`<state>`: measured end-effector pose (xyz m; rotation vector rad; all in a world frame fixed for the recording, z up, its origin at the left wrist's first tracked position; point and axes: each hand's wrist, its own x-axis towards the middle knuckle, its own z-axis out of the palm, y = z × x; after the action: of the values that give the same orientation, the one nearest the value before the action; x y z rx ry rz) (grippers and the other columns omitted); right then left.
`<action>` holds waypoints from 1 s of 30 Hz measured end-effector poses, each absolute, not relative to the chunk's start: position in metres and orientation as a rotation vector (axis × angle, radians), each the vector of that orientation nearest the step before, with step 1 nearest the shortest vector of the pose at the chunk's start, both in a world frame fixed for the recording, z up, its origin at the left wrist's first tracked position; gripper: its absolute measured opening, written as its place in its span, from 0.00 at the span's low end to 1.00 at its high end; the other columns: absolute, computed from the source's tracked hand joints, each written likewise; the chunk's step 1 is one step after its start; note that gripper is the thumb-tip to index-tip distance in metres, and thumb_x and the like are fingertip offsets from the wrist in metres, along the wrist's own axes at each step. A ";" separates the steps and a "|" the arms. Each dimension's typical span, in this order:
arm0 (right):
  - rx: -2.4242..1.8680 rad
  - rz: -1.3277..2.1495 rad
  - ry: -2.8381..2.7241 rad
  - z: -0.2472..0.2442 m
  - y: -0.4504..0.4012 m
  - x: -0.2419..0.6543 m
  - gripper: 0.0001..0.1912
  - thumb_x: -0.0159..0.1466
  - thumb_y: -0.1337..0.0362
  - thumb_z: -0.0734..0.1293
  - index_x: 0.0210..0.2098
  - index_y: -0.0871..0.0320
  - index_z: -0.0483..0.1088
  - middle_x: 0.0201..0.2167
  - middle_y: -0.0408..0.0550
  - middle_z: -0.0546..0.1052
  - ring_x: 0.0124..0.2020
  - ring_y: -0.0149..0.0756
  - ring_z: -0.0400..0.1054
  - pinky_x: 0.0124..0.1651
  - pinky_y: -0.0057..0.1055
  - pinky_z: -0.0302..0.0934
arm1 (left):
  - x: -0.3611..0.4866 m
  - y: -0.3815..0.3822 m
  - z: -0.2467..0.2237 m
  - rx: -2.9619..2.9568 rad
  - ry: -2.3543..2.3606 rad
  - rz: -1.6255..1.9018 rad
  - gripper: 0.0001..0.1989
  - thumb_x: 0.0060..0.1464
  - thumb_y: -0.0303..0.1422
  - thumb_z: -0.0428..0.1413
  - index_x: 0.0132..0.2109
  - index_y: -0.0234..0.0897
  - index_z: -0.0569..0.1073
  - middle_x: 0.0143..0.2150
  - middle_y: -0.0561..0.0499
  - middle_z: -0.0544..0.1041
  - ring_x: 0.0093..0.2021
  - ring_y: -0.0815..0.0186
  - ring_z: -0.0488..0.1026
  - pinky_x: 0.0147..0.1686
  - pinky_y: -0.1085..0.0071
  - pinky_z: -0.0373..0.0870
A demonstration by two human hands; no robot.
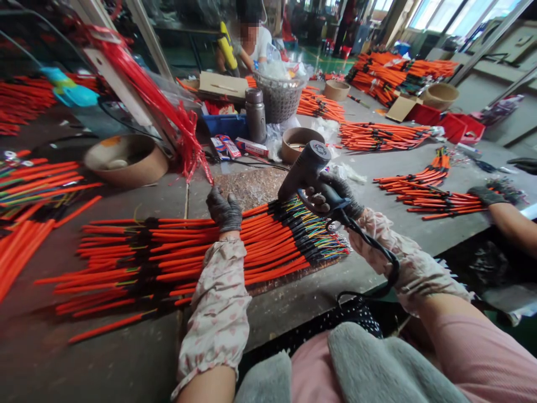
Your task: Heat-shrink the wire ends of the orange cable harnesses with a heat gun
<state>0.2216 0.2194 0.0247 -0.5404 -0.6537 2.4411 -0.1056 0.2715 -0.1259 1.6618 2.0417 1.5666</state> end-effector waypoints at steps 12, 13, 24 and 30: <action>-0.415 2.473 -0.552 0.017 0.221 0.211 0.16 0.74 0.48 0.55 0.43 0.55 0.60 0.28 0.44 0.69 0.24 0.36 0.65 0.24 0.32 0.71 | -0.102 0.270 -0.123 1.583 2.044 1.600 0.28 0.57 0.30 0.54 0.65 0.30 0.67 0.58 0.34 0.74 0.60 0.48 0.70 0.66 0.51 0.65; -0.414 2.468 -0.542 0.017 0.221 0.209 0.16 0.74 0.49 0.55 0.43 0.55 0.60 0.29 0.44 0.70 0.24 0.36 0.65 0.24 0.32 0.71 | -0.102 0.270 -0.122 1.573 2.048 1.590 0.28 0.57 0.30 0.54 0.65 0.30 0.67 0.58 0.34 0.74 0.60 0.49 0.70 0.66 0.51 0.65; -0.599 2.362 -0.600 0.027 0.215 0.189 0.21 0.76 0.49 0.50 0.44 0.57 0.63 0.25 0.44 0.68 0.22 0.34 0.60 0.18 0.27 0.61 | -0.101 0.268 -0.117 1.551 2.080 1.529 0.29 0.58 0.30 0.53 0.66 0.30 0.67 0.58 0.34 0.75 0.61 0.48 0.70 0.66 0.51 0.66; -0.633 2.306 -0.623 0.030 0.212 0.184 0.21 0.77 0.51 0.48 0.44 0.58 0.65 0.27 0.45 0.69 0.22 0.32 0.60 0.19 0.26 0.61 | -0.101 0.268 -0.116 1.540 2.089 1.520 0.28 0.58 0.30 0.53 0.65 0.31 0.67 0.58 0.34 0.74 0.61 0.48 0.70 0.67 0.50 0.65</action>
<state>0.1837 0.2121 0.0301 -0.6332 -0.6226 2.3055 -0.1006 0.2684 -0.1157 1.5398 2.0892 1.5196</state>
